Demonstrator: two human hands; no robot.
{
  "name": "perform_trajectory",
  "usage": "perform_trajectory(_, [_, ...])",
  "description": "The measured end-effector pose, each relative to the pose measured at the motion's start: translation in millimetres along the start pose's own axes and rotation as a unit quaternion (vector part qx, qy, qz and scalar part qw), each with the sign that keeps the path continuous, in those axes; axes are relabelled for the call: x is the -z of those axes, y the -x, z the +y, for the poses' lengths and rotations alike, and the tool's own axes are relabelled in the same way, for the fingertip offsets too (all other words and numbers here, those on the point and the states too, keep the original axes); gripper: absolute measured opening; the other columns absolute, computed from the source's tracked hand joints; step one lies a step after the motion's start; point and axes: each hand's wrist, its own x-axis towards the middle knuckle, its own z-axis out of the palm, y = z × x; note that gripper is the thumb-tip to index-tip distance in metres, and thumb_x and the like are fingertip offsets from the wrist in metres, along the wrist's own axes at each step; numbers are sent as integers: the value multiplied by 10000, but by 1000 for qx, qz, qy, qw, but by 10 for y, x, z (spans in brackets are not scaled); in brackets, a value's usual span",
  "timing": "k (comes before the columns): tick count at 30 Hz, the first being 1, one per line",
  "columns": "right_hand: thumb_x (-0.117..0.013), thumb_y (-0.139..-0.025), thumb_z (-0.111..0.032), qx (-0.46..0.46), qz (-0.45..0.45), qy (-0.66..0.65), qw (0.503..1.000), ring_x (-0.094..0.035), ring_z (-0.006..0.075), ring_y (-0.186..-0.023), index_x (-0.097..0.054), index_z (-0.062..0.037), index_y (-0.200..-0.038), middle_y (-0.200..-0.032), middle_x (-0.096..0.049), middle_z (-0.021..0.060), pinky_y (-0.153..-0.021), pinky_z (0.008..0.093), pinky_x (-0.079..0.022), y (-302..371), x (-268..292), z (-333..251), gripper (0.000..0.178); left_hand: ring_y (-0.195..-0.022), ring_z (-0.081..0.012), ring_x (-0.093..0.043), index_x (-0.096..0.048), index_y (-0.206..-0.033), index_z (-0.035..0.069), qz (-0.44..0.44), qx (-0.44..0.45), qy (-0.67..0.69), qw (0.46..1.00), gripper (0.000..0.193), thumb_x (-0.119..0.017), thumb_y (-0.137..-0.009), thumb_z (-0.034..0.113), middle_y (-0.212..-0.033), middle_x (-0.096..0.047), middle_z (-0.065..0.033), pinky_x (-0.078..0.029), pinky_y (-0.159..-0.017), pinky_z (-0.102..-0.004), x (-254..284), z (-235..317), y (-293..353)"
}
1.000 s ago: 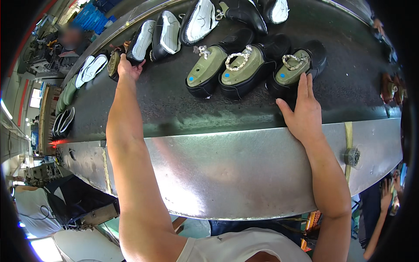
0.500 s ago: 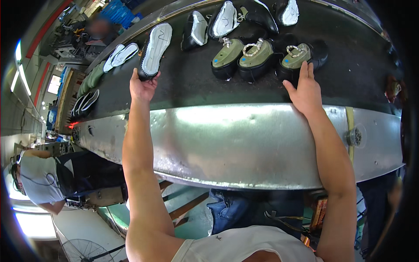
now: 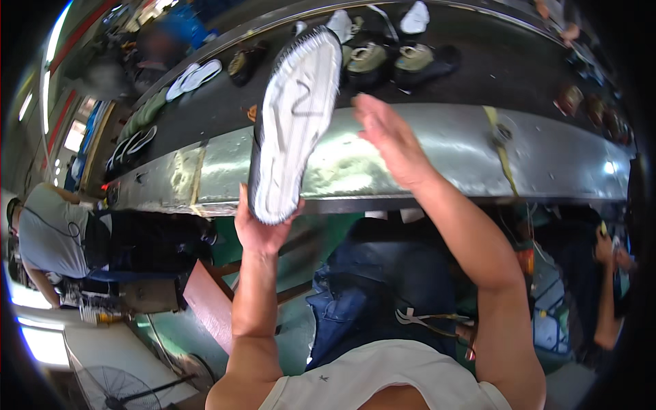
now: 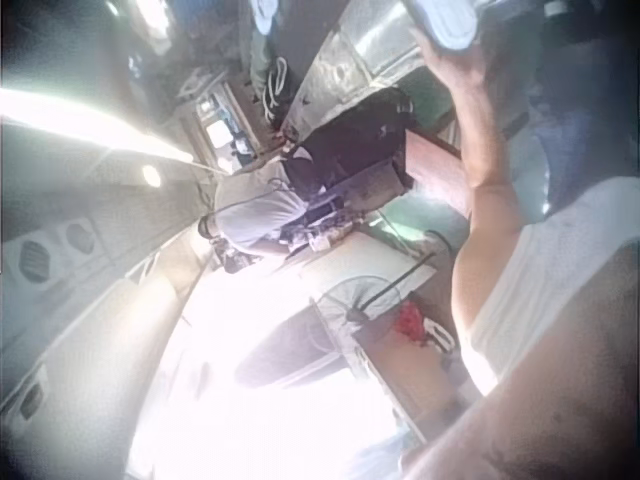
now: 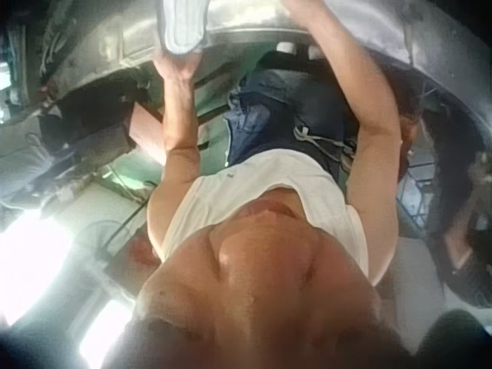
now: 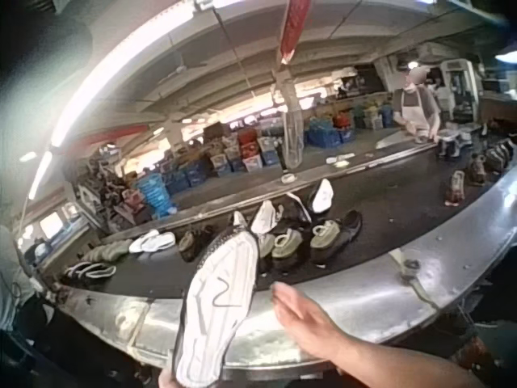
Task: The recorder uses a hand-lasting tool to pull and secure the shoe upper around a last on several shoes at a conveyor workbench.
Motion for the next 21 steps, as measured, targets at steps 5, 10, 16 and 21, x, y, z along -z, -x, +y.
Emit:
perform_trajectory(5, [-638, -1013, -325, -6, -41, -186, 982, -561, 150, -1135, -500, 56, -1361, -1247, -620, 103, -981, 338, -469, 804, -89, -261, 535, -1163, -452, -628, -470, -1485, 84, -36, 133, 74, 988, 695, -430, -1002, 582, -1386, -578, -241, -587, -885, -531, 151, -753, 818])
perform_trajectory(10, [-687, -986, -239, -9, 11, -102, 995, -609, 137, -1067, -560, 70, -1273, -1167, -660, 103, -937, 302, -501, 1524, 200, -406, 441, -1275, -223, -542, -435, -1494, 45, 6, 58, -312, 948, 496, -566, -1041, 201, -1367, -592, -99, -414, -1087, -368, 65, -1070, 1086])
perform_trajectory(16, [-672, -997, -255, -37, 54, -26, 997, -627, 138, -1059, -559, 69, -1277, -1180, -663, 105, -937, 303, -507, 1931, 203, -427, 443, -1402, -296, -417, -129, -1579, -23, -145, -90, -512, 842, 942, -739, -882, 147, -1521, -390, -223, -348, -1141, -406, -758, -1244, 1498])
perform_trajectory(21, [-678, -957, -398, 23, 58, 305, 950, -666, 385, -1081, -445, 129, -1286, -1162, -635, 312, -915, 404, -523, 2082, -51, -539, 663, -1331, -308, -499, -155, -1538, -76, -52, -94, -628, 771, 1113, -879, -734, 183, -1466, -442, -234, -408, -1099, -391, -912, -1427, 1465])
